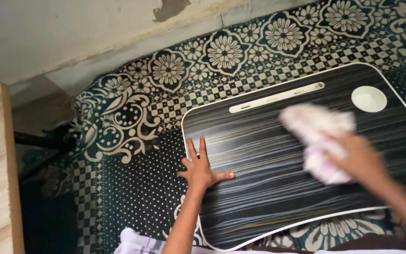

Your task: The person wipes the surface of a portable table with a cloth, then turns the table over to wipe the underside and legs before returning it to its upright position and wiping the surface again.

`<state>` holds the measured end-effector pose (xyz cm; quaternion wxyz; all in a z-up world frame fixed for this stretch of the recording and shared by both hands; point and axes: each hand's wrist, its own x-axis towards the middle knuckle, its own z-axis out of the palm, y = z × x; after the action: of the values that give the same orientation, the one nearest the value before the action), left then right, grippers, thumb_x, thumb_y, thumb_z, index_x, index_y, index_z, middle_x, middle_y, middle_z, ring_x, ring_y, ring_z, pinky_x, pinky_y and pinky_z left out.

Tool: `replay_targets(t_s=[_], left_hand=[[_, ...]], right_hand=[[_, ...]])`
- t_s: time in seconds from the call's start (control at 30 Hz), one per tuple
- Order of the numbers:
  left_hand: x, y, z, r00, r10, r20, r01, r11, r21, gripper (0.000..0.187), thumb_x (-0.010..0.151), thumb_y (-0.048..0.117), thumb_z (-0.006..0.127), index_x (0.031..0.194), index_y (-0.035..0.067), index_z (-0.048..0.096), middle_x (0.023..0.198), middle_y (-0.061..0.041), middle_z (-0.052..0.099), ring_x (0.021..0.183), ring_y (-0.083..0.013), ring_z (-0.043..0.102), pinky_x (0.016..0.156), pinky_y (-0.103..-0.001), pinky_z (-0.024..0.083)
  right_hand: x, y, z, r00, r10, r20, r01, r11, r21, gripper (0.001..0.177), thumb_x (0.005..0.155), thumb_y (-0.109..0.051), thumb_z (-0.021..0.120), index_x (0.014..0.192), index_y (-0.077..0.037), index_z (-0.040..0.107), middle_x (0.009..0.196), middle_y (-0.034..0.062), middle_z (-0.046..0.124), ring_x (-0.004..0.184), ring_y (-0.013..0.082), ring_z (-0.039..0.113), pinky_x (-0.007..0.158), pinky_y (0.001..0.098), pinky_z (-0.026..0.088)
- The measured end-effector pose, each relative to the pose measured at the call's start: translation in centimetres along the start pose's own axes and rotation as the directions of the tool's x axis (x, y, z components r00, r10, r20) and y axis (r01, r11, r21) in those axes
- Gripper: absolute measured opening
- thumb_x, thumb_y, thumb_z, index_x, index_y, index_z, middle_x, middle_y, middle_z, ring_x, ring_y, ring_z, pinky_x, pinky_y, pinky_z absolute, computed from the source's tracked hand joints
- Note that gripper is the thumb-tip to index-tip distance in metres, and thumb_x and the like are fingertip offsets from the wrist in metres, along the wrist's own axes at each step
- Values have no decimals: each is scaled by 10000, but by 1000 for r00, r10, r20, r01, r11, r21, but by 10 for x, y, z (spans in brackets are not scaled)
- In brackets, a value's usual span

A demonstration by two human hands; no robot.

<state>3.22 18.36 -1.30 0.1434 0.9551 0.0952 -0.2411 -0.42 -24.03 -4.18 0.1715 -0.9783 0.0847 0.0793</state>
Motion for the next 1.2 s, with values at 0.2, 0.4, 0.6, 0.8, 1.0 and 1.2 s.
replay_targets(t_s=[0.2, 0.4, 0.6, 0.8, 1.0, 1.2], left_hand=[[1, 2, -3, 999, -23, 28, 23, 1000, -21, 1652, 344, 709, 941, 1637, 382, -35, 1712, -46, -249, 1424, -453, 317, 1054, -817, 278], [3, 0, 3, 1000, -1, -2, 1, 1000, -25, 1638, 372, 705, 951, 1644, 368, -24, 1706, -66, -239, 1452, -496, 253, 1041, -838, 243], [10, -9, 14, 1000, 10, 25, -10, 1000, 0, 1602, 393, 727, 940, 1620, 356, -20, 1714, -19, -209, 1504, -442, 211, 1055, -810, 259], [-14, -13, 28, 991, -87, -106, 74, 990, -117, 1658, 505, 766, 916, 1584, 55, -123, 1690, -18, -190, 1540, -337, 163, 1059, -837, 214], [-36, -52, 10, 975, 224, 12, -222, 971, -91, 1712, 418, 645, 930, 1598, 4, -130, 1720, -111, -202, 1554, -260, 182, 1143, -633, 353], [-34, -58, 10, 957, 288, 21, -288, 957, -24, 1782, 324, 627, 988, 1580, -4, -108, 1709, -124, -172, 1567, -246, 153, 1187, -606, 276]], right_hand=[[85, 54, -19, 840, 431, -331, -447, 894, 29, 652, 844, -521, 723, 1448, -304, 609, 1331, 132, 657, 1143, 391, 649, 920, 523, 543], [133, -99, 44, 940, 166, -297, -202, 974, -97, 591, 933, -555, 688, 1462, -303, 606, 1364, 136, 628, 1159, 405, 610, 901, 548, 530], [38, -270, 95, 794, -532, -293, 555, 832, -8, 580, 710, -409, 779, 1279, -350, 683, 1333, 77, 634, 1168, 369, 600, 908, 471, 540], [0, -197, 66, 966, -179, -185, 202, 972, 119, 643, 739, -411, 762, 1369, -370, 641, 1446, 114, 571, 1115, 392, 600, 901, 497, 529], [10, -19, 8, 881, 244, -405, -237, 969, 69, 603, 845, -499, 747, 1403, -280, 678, 1408, 194, 571, 1141, 487, 586, 847, 623, 510], [53, -21, 18, 830, 409, -380, -428, 903, 37, 605, 782, -465, 757, 1357, -290, 692, 1431, 101, 580, 1233, 466, 524, 951, 637, 428]])
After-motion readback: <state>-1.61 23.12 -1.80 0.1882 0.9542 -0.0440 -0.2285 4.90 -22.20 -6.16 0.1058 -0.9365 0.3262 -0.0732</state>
